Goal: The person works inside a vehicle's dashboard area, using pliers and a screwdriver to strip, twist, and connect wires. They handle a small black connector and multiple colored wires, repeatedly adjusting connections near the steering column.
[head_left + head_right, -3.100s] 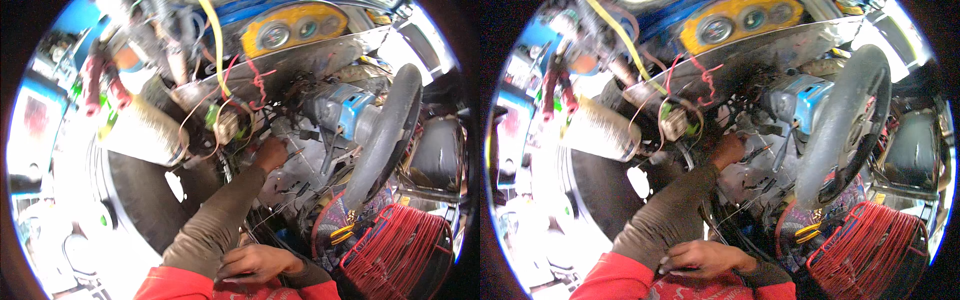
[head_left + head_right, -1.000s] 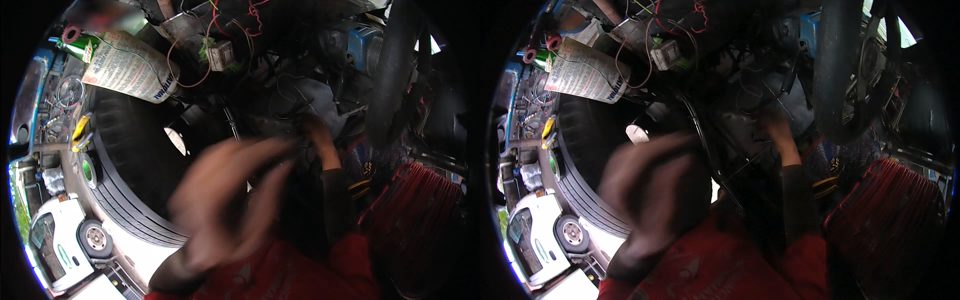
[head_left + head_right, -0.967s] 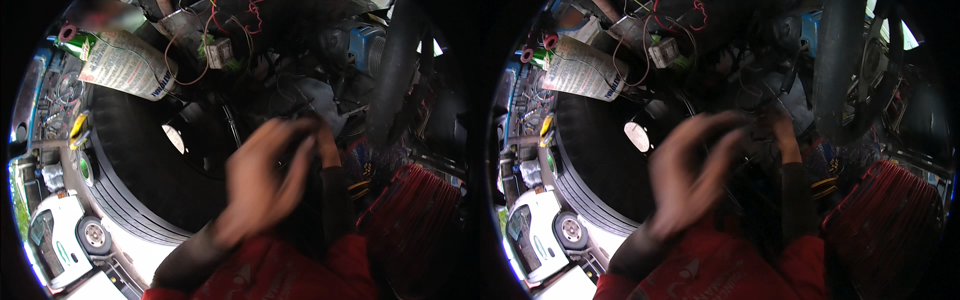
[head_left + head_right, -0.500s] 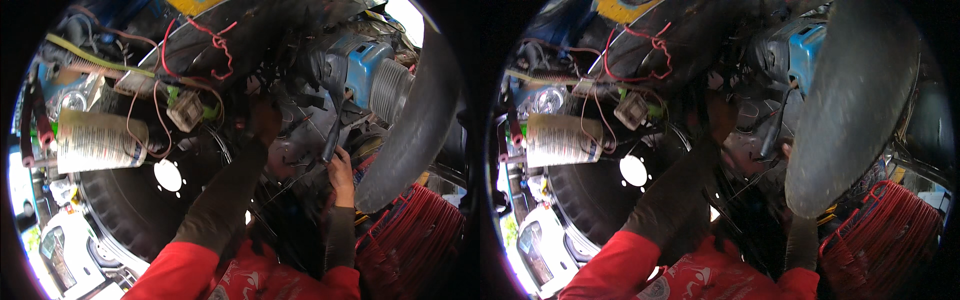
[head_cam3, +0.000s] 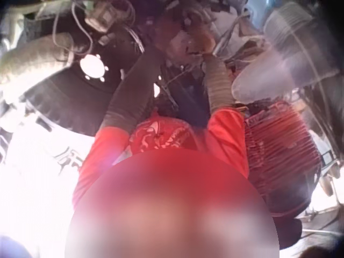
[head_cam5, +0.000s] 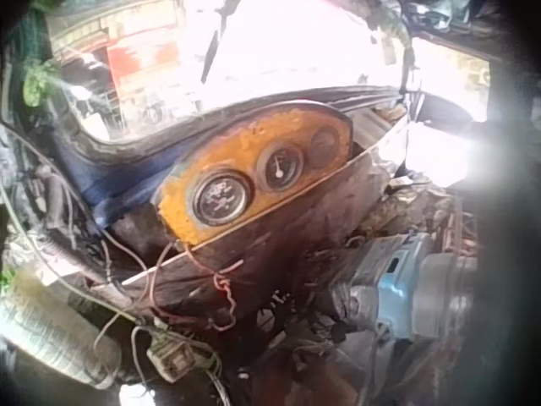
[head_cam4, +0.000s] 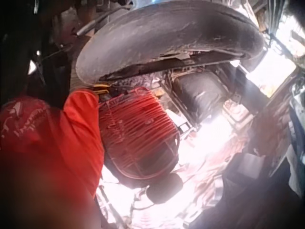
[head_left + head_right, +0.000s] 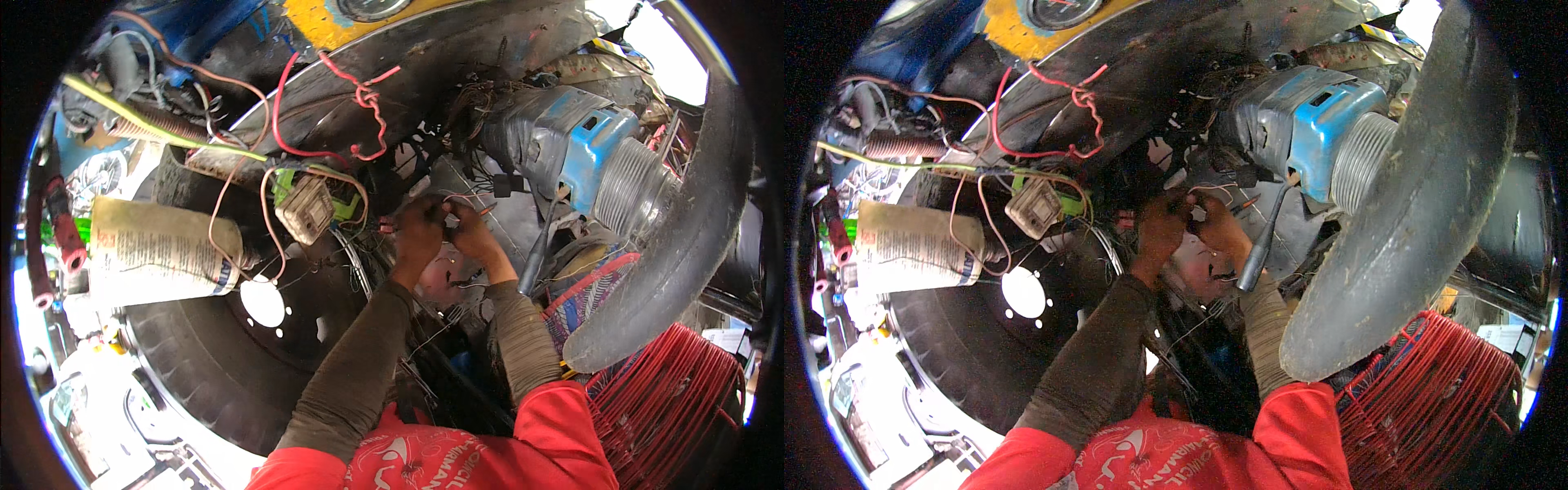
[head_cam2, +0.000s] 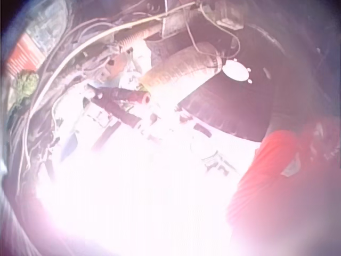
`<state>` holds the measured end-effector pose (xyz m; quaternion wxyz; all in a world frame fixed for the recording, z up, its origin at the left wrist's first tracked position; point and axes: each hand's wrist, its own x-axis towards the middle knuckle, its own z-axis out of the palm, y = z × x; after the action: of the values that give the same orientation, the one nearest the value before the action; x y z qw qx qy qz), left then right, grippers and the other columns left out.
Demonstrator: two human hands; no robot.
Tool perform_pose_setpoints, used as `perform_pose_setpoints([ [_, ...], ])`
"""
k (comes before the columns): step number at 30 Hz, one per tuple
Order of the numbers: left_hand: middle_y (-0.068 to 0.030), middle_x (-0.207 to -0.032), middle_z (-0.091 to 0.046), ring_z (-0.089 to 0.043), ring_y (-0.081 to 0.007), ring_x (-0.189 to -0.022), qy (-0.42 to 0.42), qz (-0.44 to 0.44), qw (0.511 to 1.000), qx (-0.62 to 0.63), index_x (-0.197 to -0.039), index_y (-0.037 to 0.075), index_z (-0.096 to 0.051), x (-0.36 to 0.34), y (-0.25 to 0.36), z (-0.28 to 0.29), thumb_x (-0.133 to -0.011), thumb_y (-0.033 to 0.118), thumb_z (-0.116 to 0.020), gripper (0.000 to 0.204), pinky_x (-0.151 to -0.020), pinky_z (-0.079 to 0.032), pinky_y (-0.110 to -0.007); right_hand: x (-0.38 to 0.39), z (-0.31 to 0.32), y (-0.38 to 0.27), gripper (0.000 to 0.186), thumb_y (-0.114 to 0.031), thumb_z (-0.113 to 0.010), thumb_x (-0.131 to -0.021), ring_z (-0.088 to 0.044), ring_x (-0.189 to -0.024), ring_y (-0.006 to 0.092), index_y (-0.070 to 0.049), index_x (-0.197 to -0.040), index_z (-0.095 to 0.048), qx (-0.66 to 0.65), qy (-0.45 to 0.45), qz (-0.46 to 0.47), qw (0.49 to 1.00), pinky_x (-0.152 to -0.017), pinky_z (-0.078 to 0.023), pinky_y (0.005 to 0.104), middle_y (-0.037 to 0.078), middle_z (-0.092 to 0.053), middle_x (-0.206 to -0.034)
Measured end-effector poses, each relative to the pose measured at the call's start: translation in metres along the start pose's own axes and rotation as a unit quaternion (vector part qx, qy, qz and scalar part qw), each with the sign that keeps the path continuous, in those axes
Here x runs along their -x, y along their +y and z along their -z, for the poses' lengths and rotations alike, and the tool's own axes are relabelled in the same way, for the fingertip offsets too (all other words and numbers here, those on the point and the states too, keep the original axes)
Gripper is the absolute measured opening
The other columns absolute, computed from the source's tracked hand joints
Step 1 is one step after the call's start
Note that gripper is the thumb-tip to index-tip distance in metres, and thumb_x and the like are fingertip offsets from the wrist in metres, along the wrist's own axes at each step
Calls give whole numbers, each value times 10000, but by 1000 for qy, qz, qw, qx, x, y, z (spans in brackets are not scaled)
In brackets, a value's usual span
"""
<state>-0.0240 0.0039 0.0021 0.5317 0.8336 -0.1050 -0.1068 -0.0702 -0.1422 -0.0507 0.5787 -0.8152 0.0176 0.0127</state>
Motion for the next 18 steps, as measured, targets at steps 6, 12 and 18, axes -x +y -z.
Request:
perform_pose_setpoints([
  [6, -175, -979, -763, -718, -258, -896, -86, -21, 996, -12, -1080, -19, -757, -2, -4, 7, -958, 266, -708, 314, -816, -533, -397, 44, 7, -11, 294, -113, -752, -926, -668, -850, 163, 19, -1178, -674, -248, 2, -134, 959, -757, -537, 306, 70, -705, -998],
  [12, -145, -995, -780, -720, -251, -887, -91, 131, 973, 166, -1089, -1, -772, 15, 2, -16, -950, 211, -728, 257, -822, -538, -379, 80, -7, 48, 269, -256, -748, -980, -477, -612, 55, 1, -1056, -741, -184, 187, -133, 956, -544, -353, 247, -63, -584, -725],
  [18, -200, -1010, -760, -735, -341, -921, -61, -53, 996, -20, -1129, 35, -748, -1, 9, -26, -890, 148, -762, 264, -818, -556, -416, 35, -13, 68, 287, -275, -712, -1004, -539, -754, 80, -23, -1133, -760, -199, 211, -129, 948, -668, -419, 254, -19, -674, -897],
])
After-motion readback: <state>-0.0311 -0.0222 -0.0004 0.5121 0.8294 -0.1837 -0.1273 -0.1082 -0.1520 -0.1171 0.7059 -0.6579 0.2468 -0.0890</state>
